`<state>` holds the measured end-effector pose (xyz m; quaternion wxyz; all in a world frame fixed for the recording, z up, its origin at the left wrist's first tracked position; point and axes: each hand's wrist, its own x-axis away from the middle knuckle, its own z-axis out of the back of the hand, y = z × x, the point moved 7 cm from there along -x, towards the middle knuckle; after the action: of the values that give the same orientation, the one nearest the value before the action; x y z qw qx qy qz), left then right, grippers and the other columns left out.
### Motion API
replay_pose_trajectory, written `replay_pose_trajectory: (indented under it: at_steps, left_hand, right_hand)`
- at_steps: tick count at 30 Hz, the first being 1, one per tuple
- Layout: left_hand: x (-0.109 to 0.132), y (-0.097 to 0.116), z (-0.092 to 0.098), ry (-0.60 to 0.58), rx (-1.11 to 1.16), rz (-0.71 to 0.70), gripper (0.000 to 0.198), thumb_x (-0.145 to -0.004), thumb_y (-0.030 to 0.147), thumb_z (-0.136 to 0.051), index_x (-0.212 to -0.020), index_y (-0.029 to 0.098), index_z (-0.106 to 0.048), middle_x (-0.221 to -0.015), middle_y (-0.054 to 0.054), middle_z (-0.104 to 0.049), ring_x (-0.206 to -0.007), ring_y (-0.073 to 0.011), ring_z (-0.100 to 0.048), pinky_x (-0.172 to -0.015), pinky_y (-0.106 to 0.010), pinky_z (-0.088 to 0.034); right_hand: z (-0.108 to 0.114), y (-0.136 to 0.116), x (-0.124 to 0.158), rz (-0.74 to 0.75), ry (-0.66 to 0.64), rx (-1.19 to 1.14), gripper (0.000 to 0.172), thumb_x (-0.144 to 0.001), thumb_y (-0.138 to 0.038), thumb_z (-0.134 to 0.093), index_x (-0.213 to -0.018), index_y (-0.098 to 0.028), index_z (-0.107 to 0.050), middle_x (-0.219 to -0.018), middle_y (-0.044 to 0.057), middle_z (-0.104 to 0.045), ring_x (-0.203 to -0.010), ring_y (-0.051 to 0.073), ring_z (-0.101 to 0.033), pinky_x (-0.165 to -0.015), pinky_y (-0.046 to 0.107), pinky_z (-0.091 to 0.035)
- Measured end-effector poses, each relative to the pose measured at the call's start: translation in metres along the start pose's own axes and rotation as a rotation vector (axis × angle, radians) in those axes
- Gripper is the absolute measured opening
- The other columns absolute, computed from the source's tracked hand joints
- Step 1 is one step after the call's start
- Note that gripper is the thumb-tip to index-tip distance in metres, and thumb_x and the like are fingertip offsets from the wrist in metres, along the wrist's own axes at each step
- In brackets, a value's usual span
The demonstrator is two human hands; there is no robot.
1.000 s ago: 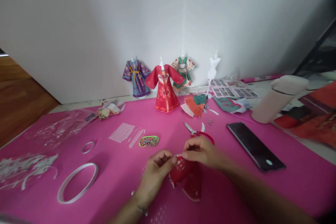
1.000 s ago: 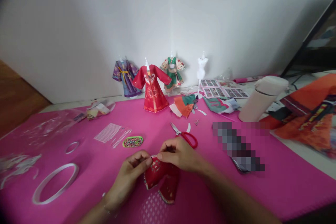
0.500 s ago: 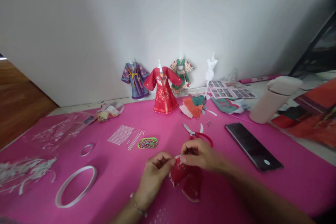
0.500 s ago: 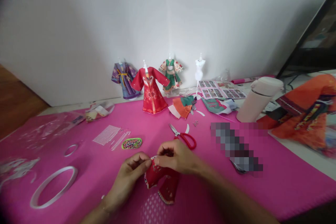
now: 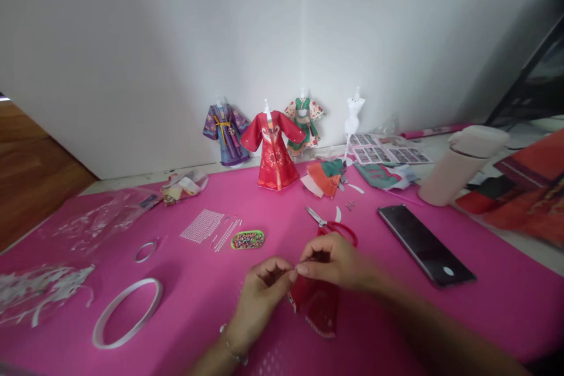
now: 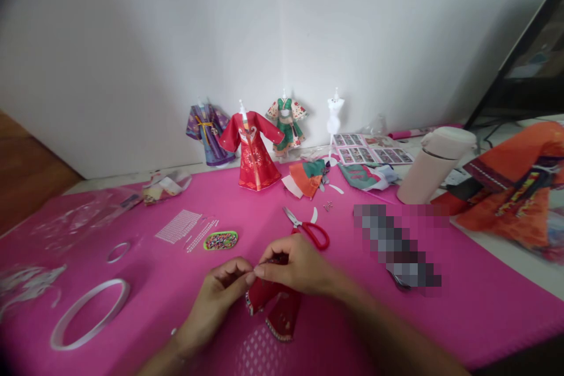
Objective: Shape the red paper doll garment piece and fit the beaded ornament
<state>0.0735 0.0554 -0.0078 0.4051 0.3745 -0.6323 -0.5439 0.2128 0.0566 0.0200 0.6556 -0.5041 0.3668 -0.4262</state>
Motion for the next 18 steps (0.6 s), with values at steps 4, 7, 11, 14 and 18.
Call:
replay_pose_trajectory:
  at_steps: [4,7,11,14,18]
  left_hand:
    - [0.0005,-0.0001,-0.0019,-0.029,0.024,0.006,0.037,-0.072,0.050,-0.080,-0.067,0.016,-0.065,-0.060,0.000,-0.064,-0.057,-0.0128,-0.054,-0.057,-0.024,-0.044]
    - [0.0006,-0.0011,-0.0022,-0.025,0.018,0.007,0.037,-0.072,0.050,-0.079,-0.066,0.016,-0.064,-0.058,0.000,-0.063,-0.055,-0.0123,-0.054,-0.057,-0.024,-0.043]
    - [0.0005,-0.0021,-0.0019,-0.014,0.002,-0.001,0.037,-0.070,0.048,-0.081,-0.066,0.016,-0.064,-0.058,0.001,-0.063,-0.054,-0.0112,-0.052,-0.056,-0.022,-0.042]
    - [0.0009,-0.0019,-0.0027,-0.031,0.013,0.001,0.037,-0.070,0.049,-0.081,-0.067,0.016,-0.064,-0.058,0.001,-0.063,-0.055,-0.0110,-0.053,-0.056,-0.022,-0.041]
    - [0.0013,-0.0001,-0.0019,-0.023,0.007,-0.015,0.038,-0.071,0.049,-0.080,-0.065,0.015,-0.063,-0.058,0.001,-0.062,-0.056,-0.0107,-0.052,-0.056,-0.021,-0.041]
  right_hand:
    - [0.0037,-0.0003,-0.0007,0.005,0.037,-0.001,0.015,-0.078,-0.032,-0.068,-0.072,-0.018,-0.067,-0.062,-0.004,-0.059,-0.058,0.010,-0.050,-0.054,0.025,-0.038]
    - [0.0027,-0.0004,0.0003,0.006,0.027,0.002,0.016,-0.076,-0.034,-0.071,-0.076,-0.019,-0.070,-0.066,-0.003,-0.063,-0.062,0.012,-0.054,-0.055,0.025,-0.040]
    - [0.0020,-0.0007,0.0006,0.005,0.032,0.021,0.017,-0.076,-0.035,-0.072,-0.077,-0.018,-0.073,-0.069,-0.001,-0.068,-0.064,0.013,-0.057,-0.057,0.026,-0.042]
    - [0.0060,-0.0018,-0.0002,0.013,0.072,0.037,0.015,-0.077,-0.032,-0.069,-0.074,-0.017,-0.071,-0.063,-0.002,-0.063,-0.059,0.011,-0.053,-0.053,0.025,-0.039]
    - [0.0070,-0.0031,-0.0002,0.021,0.069,0.035,0.013,-0.076,-0.030,-0.070,-0.075,-0.018,-0.071,-0.065,-0.003,-0.064,-0.060,0.011,-0.054,-0.055,0.024,-0.041]
